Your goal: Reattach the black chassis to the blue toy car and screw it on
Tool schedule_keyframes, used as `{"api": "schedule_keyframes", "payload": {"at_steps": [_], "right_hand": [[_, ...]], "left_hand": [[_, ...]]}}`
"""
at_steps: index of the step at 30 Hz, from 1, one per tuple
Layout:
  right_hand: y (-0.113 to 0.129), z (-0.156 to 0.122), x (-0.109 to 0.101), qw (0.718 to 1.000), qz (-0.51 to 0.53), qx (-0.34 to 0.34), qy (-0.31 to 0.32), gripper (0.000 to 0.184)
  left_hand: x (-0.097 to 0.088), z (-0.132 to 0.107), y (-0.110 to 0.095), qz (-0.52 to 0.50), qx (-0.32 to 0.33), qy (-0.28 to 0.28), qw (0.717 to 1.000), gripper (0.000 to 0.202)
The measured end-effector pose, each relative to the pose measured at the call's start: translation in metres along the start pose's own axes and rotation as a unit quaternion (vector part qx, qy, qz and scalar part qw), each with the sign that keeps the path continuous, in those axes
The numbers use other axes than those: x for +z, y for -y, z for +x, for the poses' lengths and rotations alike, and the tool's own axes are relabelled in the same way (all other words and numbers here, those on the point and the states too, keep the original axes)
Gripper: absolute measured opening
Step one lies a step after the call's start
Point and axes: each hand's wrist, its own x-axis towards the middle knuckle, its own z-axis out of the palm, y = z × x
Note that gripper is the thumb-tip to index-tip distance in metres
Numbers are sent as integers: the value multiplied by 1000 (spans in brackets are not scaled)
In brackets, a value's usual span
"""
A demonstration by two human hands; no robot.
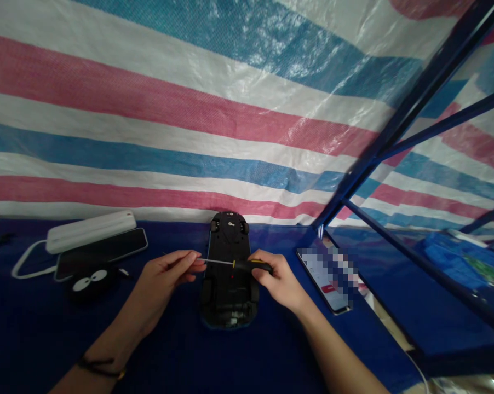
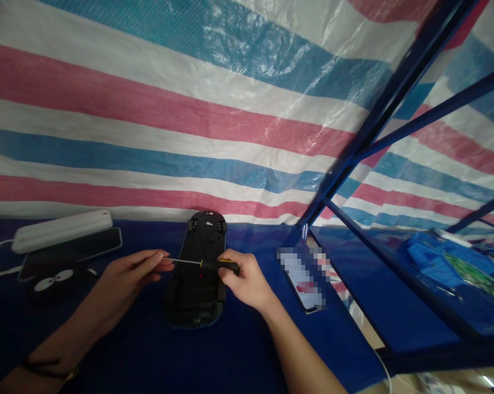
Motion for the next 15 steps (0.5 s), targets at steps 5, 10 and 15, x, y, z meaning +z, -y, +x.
{"api": "schedule_keyframes", "payload": {"at_steps": [5,10,15], "right_hand": [[1,0,-2,1000,-1,10,4,16],[3,-1,-3,1000,-11,7,7,17],[4,-2,-3,1000,-23,-8,9,18]], "left_hand": [[2,-3,-3,-1,-2,4,1000,58],[1,-3,-1,-2,-2,13,1000,57],[-1,-2,0,10,9,14,1000,55]]}}
